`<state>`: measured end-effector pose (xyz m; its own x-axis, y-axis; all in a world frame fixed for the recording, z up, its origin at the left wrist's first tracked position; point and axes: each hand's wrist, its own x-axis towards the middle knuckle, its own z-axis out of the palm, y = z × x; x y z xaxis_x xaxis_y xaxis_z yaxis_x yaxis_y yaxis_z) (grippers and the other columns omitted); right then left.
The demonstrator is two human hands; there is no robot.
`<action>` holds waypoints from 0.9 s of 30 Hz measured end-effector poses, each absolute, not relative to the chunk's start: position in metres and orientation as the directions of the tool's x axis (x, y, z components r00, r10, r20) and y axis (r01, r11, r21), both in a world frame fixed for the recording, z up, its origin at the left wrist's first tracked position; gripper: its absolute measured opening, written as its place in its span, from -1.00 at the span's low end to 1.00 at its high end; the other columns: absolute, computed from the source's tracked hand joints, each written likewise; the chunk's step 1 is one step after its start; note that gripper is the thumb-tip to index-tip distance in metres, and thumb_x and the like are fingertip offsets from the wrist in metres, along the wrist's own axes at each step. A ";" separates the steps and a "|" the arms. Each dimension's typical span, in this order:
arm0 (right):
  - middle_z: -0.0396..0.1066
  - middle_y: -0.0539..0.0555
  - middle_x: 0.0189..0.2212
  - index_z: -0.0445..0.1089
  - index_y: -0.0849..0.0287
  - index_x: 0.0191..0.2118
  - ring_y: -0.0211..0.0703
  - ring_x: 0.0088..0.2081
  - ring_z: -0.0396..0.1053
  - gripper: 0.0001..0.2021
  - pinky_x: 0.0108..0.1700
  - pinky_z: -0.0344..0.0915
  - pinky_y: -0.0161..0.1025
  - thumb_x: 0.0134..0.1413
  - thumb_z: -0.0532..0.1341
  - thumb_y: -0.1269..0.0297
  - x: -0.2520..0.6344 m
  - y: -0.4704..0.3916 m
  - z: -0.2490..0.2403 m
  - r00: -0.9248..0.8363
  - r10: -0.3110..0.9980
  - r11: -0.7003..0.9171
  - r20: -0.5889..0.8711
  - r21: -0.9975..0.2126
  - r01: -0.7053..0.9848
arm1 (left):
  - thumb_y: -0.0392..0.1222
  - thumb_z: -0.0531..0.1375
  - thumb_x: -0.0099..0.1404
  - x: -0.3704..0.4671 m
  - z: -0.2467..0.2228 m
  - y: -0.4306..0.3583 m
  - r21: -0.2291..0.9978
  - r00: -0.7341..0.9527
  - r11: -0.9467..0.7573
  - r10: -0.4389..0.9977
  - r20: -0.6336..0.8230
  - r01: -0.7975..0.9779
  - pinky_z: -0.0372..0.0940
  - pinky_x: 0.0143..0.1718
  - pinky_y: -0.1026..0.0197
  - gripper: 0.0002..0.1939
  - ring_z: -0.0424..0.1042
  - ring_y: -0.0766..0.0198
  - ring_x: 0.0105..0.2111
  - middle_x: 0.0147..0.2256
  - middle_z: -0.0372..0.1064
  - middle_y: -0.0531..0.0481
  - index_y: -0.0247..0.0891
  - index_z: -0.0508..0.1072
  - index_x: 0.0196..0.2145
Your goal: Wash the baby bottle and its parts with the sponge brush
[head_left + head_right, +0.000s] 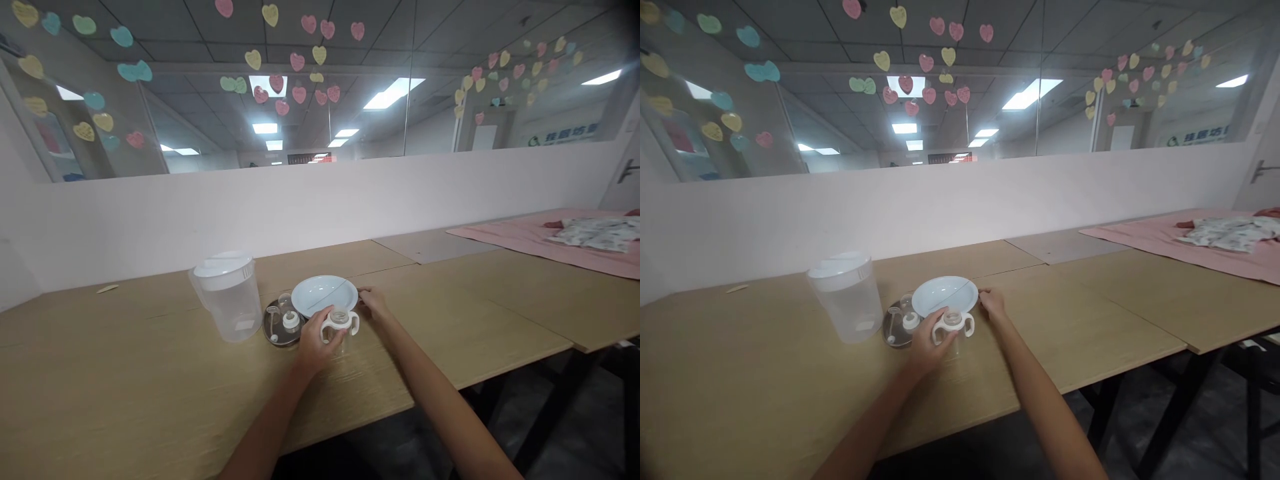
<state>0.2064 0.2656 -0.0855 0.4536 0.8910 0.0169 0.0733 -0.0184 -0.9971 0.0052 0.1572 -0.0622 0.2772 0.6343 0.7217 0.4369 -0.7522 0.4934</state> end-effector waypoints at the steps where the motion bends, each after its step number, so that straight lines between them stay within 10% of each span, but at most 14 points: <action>1: 0.37 -0.02 -0.62 0.43 0.25 -0.48 -0.25 -0.53 0.33 -0.93 -0.44 0.23 -0.33 -0.23 0.26 0.41 0.207 0.265 -0.087 0.460 0.887 -0.018 0.048 -0.990 0.138 | -0.13 0.21 0.16 0.005 -0.062 0.157 0.505 0.283 -0.743 0.647 0.708 0.439 0.31 -0.03 0.10 -0.54 0.40 0.13 -0.06 -0.06 0.41 -0.17 -0.32 0.33 0.01; 7: 0.40 0.06 -0.63 0.42 0.18 -0.63 -0.07 -0.39 0.41 -0.93 -0.36 0.22 -0.28 -0.39 0.26 0.47 0.210 0.263 -0.087 0.477 0.858 -0.029 0.190 -0.909 0.416 | -0.08 0.12 0.27 -0.011 -0.059 0.169 0.471 0.260 -0.717 0.654 0.711 0.515 0.29 -0.05 0.14 -0.59 0.40 0.19 -0.08 -0.05 0.40 -0.13 -0.28 0.30 0.03; 14: 0.44 0.17 -0.60 0.33 0.18 -0.73 0.02 -0.32 0.44 -0.89 -0.33 0.21 -0.26 -0.36 0.24 0.46 0.205 0.260 -0.086 0.428 0.868 -0.042 0.251 -0.823 0.567 | -0.27 -0.04 0.31 -0.063 -0.057 0.203 0.223 0.030 -0.244 0.736 0.677 0.944 0.23 -0.10 0.08 -0.70 0.38 0.06 -0.14 -0.20 0.45 -0.19 -0.36 0.45 -0.18; 27: 0.44 0.05 -0.55 0.46 0.19 -0.51 -0.18 -0.43 0.38 -0.84 -0.40 0.22 -0.34 -0.18 0.12 0.38 0.210 0.268 -0.087 0.420 0.866 0.083 0.273 -0.905 0.416 | -0.24 -0.05 0.28 -0.072 -0.066 0.207 0.104 -0.062 0.007 0.841 0.537 0.995 0.22 -0.25 0.05 -0.63 0.39 -0.02 -0.22 -0.36 0.46 -0.30 -0.41 0.53 -0.38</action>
